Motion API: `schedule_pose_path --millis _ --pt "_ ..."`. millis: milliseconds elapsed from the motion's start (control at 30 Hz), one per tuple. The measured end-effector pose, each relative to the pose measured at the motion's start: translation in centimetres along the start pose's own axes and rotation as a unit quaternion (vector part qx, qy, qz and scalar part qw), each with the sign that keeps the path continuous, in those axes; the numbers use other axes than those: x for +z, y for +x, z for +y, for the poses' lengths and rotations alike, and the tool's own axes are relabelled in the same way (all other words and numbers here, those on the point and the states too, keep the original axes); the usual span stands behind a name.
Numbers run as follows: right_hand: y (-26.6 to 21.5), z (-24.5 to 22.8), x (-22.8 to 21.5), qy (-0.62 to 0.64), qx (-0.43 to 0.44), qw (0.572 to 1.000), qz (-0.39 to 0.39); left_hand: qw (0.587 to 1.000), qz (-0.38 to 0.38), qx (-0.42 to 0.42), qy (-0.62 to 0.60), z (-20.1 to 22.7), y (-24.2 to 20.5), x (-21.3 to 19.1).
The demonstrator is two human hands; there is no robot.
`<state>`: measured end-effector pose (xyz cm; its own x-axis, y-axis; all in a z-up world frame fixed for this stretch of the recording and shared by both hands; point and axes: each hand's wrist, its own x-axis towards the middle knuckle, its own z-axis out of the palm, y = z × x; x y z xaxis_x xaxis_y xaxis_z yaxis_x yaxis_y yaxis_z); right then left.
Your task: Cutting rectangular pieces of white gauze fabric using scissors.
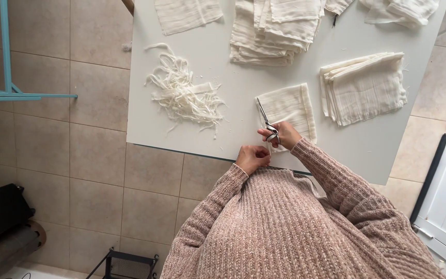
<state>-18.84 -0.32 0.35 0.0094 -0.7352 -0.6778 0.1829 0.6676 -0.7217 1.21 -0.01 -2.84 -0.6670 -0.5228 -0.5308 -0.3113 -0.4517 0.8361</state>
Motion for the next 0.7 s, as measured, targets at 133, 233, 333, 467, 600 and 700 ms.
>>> schedule_pose_path --millis 133,233,333,467,600,700 --pt "-0.9 -1.6 0.3 -0.01 -0.002 1.0 0.0 1.0 -0.007 0.001 -0.005 -0.1 0.0 0.0" --pt "0.6 -0.4 0.0 0.002 0.001 1.0 -0.005 1.0 -0.002 -0.001 -0.003 0.2 -0.1 0.1" --pt "1.0 -1.3 0.0 -0.012 -0.005 1.0 -0.008 1.0 -0.003 -0.007 -0.006 0.0 0.1 0.0" --pt "0.6 -1.5 -0.1 -0.036 -0.004 0.999 -0.008 1.0 -0.007 -0.013 -0.019 -0.2 -0.1 0.1" --pt "1.1 -2.1 0.3 -0.037 -0.006 0.999 -0.003 1.0 -0.006 -0.011 -0.019 0.1 -0.1 0.0" --pt "1.6 -2.0 0.1 -0.057 -0.013 0.998 0.002 1.0 -0.006 -0.012 -0.019 0.2 -0.1 0.1"
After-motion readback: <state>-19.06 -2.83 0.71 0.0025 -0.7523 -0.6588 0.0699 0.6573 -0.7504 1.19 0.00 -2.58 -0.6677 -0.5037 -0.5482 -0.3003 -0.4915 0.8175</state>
